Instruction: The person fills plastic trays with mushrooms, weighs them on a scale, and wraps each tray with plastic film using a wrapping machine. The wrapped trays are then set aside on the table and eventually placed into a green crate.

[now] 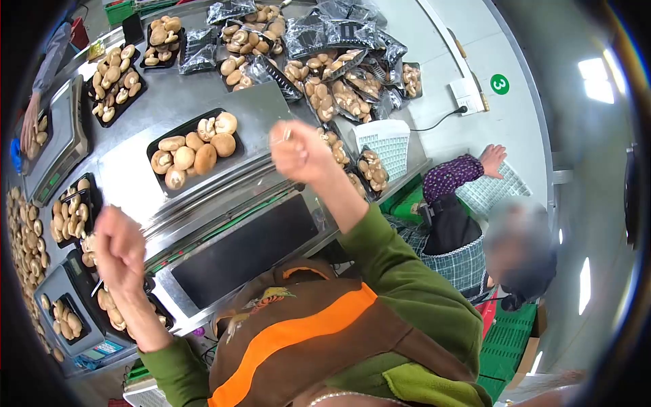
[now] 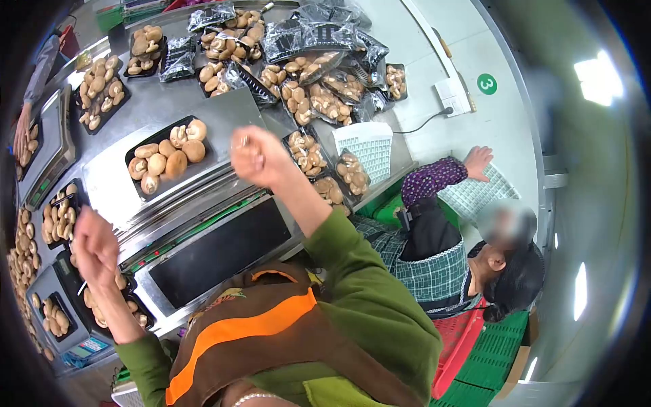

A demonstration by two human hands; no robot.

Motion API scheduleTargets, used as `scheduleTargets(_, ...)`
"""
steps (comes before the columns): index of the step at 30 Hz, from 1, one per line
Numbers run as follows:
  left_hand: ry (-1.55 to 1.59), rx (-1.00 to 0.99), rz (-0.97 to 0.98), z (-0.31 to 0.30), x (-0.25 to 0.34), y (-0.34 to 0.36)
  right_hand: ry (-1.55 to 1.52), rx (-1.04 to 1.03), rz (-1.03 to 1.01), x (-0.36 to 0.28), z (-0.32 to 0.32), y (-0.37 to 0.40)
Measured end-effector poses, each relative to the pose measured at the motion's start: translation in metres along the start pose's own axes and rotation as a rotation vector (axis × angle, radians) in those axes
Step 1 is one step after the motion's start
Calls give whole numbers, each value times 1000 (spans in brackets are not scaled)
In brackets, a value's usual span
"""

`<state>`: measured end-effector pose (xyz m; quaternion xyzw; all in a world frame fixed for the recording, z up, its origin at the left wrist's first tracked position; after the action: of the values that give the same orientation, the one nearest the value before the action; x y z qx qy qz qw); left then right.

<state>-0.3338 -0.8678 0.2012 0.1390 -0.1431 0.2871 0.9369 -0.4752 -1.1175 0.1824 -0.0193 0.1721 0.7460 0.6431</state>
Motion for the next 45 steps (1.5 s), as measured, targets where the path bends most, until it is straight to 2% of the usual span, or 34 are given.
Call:
scheduleTargets(1, -94, -165, 155, 17, 27, -19, 107, -142, -135, -31, 21, -15)
scheduleTargets(2, -145, -362, 185, 57, 41, -37, 218, -285, -269, -58, 47, -31)
scheduleTargets(3, -191, -126, 388, 21, 71, -55, 133, 15, -424, -81, 51, -50)
scheduleTargets(4, -519, -269, 416, 54, 68, -77, 44, 315, -571, -97, 45, -58)
scheduleTargets(6, -1203, 22, 528, 44, 70, -119, 594, 192, -691, -126, 29, -102)
scheduleTargets(7, -1384, 68, 455, 20, 58, -136, 755, 267, -684, -125, 4, -117)
scheduleTargets(8, -1560, 118, 375, -6, 48, -151, 899, 304, -579, -123, -41, -141)
scheduleTargets(9, -1653, 182, 193, -24, 32, -153, 1321, 409, -431, -119, -72, -152)
scheduleTargets(10, -1732, 248, 0, -46, 15, -146, 1084, 522, -304, -100, -91, -147)
scheduleTargets(11, -1903, 43, 488, -38, 12, -142, 1154, 546, -288, -97, -89, -141)
scheduleTargets(12, -1809, 110, 454, -37, 8, -133, 1225, 572, -270, -97, -89, -135)
scheduleTargets(14, -1559, 123, 285, -44, -2, -124, 1350, 569, -215, -92, -88, -129)
scheduleTargets(16, -1519, 162, 213, -41, -1, -119, 1490, 547, -195, -97, -88, -128)
scheduleTargets(17, -1485, 193, 138, -44, -1, -117, 1616, 478, -158, -94, -90, -127)
scheduleTargets(18, -1486, 193, 154, -43, 3, -116, 1743, 406, -120, -91, -89, -127)
scheduleTargets(19, -1473, 189, 162, -46, 7, -113, 1627, 511, 140, -83, -96, -111)
scheduleTargets(20, -1460, 185, 170, -47, 9, -110, 1419, 523, 244, -70, -90, -93)
scheduleTargets(23, -1340, 259, -9, -72, 7, -85, 1389, 448, 257, -52, -91, -66)
scheduleTargets(25, -1215, 357, -132, -114, -6, -77, 1310, 426, -162, -59, -89, -67)
scheduleTargets(26, -1256, 388, -117, -128, -9, -77, 1307, 434, -169, -52, -93, -69)
scheduleTargets(28, -1260, 508, 87, -129, -8, -81, 1071, 672, -243, -47, -94, -58)
scheduleTargets(29, -1272, 498, 82, -128, -10, -75, 1038, 685, -268, -45, -88, -52)
scheduleTargets(31, -1164, 503, 343, -91, 0, -56, 973, 654, -336, -34, -66, -19)
scheduleTargets(32, -1108, 587, 310, -70, -5, -36, 919, 625, -386, -26, -51, 5)
scheduleTargets(34, -1048, 500, 208, -61, -23, -5, 891, 649, -384, -5, -37, 56)
scheduleTargets(36, -1037, 396, 144, -65, -40, 27, 763, 597, -215, 39, -43, 92)
scheduleTargets(37, -1105, 444, -15, -67, -50, 45, 727, 617, -139, 59, -53, 107)
scheduleTargets(38, -1122, 454, -58, -72, -61, 58, 687, 634, -62, 80, -64, 121)
scheduleTargets(40, -1243, 362, 96, -77, -70, 70, 667, 713, -54, 104, -76, 134)
scheduleTargets(41, -1168, 395, 90, -86, -77, 76, 848, 814, -210, 99, -82, 140)
scheduleTargets(42, -1287, 475, 130, -86, -77, 83, 1023, 918, -365, 96, -82, 148)
scheduleTargets(43, -1349, 492, 193, -84, -80, 85, 1169, 1044, -442, 95, -76, 152)
scheduleTargets(45, -1432, 471, 274, -79, -92, 87, 1326, 1158, -644, 103, -82, 160)
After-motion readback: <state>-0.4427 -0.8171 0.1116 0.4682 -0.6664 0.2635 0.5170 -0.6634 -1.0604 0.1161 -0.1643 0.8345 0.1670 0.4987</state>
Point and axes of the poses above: each hand's wrist, its own y-axis away from the middle knuckle, its own z-axis out of the palm, x = y × z, the point moved 10 cm from there along -y, towards the middle knuckle
